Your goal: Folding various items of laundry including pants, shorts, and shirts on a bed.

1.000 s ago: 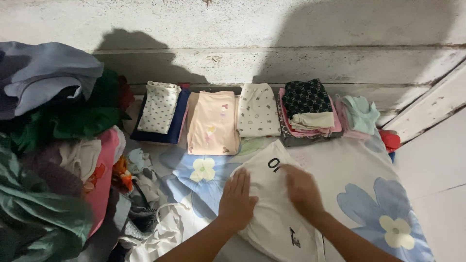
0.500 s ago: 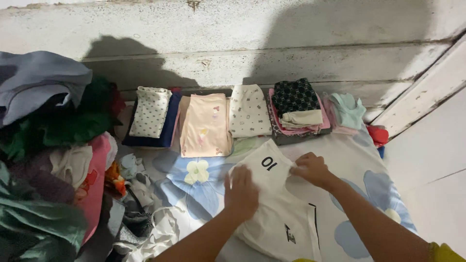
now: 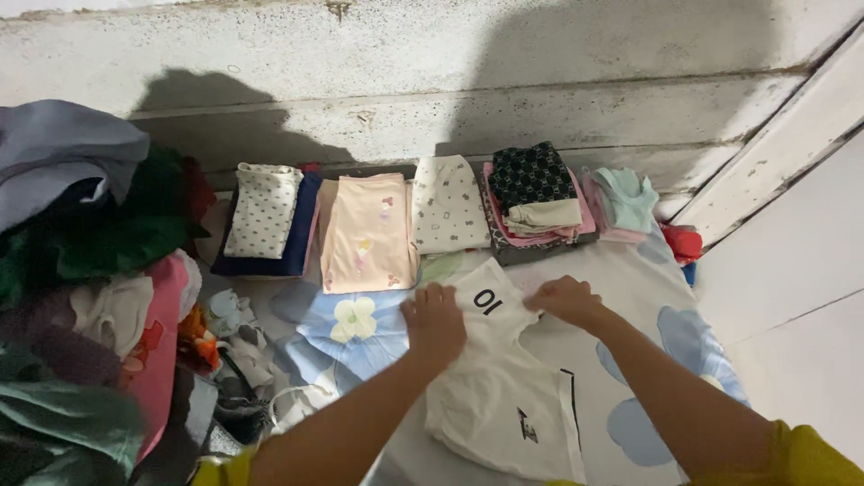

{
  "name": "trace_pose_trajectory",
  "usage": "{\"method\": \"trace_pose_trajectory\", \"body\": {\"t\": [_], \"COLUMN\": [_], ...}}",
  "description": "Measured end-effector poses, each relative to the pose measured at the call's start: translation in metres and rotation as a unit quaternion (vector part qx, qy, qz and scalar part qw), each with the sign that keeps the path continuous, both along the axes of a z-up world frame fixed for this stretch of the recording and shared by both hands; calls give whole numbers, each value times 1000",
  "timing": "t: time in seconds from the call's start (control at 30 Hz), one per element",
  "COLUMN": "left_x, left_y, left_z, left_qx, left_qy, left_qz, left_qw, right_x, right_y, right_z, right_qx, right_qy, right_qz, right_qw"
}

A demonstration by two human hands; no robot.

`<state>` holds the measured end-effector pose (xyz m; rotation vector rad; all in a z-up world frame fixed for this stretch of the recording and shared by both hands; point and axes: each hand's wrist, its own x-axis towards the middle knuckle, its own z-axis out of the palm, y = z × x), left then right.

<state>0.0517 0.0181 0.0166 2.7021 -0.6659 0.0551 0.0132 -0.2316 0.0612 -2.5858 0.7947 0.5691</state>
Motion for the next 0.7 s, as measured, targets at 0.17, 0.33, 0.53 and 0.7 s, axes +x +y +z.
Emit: {"method": "trace_pose_trajectory", "body": {"t": [0.17,0.33,0.53,0.7], "left_x": [67,96,108,142], "left_y": [-38,-68,-73,-100], "left_z": [-12,40,94,33], "left_qx": [-80,42,342,165], "left_qy": [-54,-20,46,87], "left_qz": [-147,-373,-423,-501], "left_qw": [984,927,838,845], "right_x": [7,6,-3,-7], "right_y": [-22,-18,-21,-19], "right_z": [-30,-26,-22,-17], "right_qx": [240,310,351,397], "right_qy": [-173,-221,-200,-233], "right_qz": [-13,-11,-23,-21], "right_qw": [955,925,914,887]}}
